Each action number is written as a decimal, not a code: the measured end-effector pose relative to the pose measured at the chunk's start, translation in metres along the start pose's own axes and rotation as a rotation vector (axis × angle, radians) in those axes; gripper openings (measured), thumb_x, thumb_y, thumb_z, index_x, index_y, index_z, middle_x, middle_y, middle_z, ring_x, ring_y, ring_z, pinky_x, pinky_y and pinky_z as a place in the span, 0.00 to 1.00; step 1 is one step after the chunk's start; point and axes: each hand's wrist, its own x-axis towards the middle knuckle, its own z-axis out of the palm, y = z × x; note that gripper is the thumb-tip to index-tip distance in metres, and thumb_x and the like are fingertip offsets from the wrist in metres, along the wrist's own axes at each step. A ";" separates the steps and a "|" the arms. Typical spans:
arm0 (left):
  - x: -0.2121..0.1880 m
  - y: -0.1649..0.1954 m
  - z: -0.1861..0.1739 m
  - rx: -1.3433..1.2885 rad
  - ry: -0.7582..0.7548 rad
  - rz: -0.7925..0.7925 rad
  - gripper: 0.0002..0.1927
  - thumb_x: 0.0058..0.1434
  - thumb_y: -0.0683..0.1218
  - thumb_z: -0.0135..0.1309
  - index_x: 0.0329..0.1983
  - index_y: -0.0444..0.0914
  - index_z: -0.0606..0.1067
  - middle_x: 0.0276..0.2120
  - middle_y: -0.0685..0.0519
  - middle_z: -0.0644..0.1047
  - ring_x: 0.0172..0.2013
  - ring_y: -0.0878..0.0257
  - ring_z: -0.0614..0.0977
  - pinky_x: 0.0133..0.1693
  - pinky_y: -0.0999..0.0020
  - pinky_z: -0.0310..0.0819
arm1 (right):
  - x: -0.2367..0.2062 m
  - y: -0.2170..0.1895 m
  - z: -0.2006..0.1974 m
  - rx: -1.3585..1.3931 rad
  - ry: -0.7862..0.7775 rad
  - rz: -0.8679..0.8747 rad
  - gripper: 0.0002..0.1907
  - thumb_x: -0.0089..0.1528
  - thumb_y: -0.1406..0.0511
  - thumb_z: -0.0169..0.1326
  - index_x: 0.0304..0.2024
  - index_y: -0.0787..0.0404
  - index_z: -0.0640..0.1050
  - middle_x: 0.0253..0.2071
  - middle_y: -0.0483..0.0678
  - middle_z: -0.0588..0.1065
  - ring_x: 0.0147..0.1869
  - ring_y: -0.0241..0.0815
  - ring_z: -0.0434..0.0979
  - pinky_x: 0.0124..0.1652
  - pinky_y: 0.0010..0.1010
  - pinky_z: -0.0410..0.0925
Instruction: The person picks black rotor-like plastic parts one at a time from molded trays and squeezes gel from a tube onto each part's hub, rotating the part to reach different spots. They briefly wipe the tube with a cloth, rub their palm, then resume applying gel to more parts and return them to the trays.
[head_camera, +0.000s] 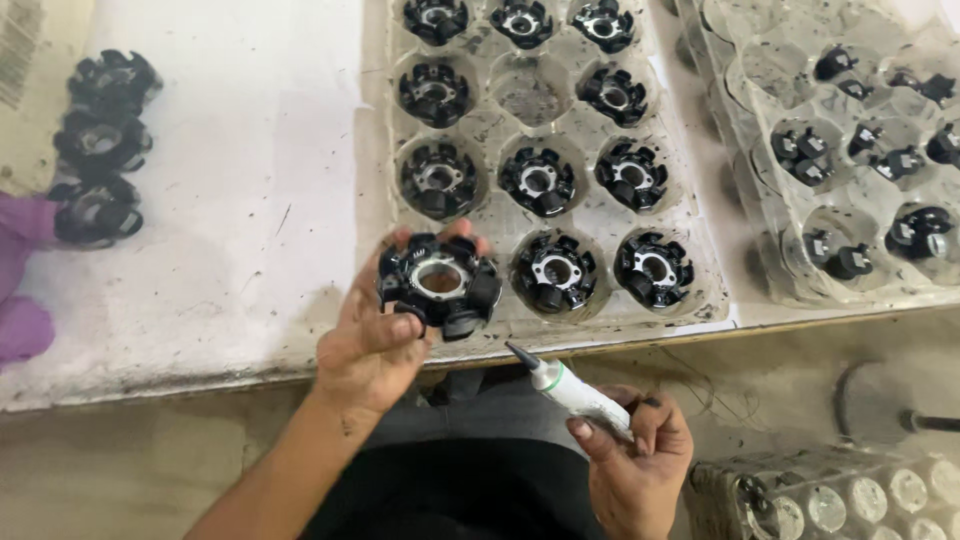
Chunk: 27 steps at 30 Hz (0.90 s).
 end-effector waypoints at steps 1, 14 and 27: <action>-0.011 -0.004 0.000 -0.177 0.049 -0.014 0.31 0.53 0.45 0.65 0.61 0.42 0.70 0.67 0.37 0.67 0.68 0.39 0.69 0.68 0.44 0.61 | -0.001 0.000 0.005 -0.029 -0.021 0.002 0.26 0.54 0.86 0.60 0.32 0.57 0.62 0.48 0.64 0.77 0.52 0.52 0.81 0.50 0.42 0.76; -0.087 -0.010 0.005 0.419 0.043 0.371 0.16 0.72 0.44 0.52 0.57 0.28 0.70 0.52 0.36 0.77 0.56 0.54 0.79 0.61 0.62 0.73 | -0.030 -0.027 0.044 -1.012 -0.276 -0.563 0.30 0.50 0.75 0.70 0.29 0.56 0.58 0.38 0.55 0.80 0.45 0.50 0.86 0.39 0.31 0.77; -0.090 -0.001 0.003 0.461 0.101 0.388 0.14 0.72 0.43 0.51 0.56 0.29 0.72 0.52 0.38 0.78 0.58 0.56 0.79 0.63 0.64 0.72 | -0.028 -0.036 0.053 -1.097 -0.408 -0.564 0.28 0.49 0.77 0.69 0.26 0.57 0.59 0.35 0.53 0.80 0.43 0.50 0.86 0.37 0.32 0.77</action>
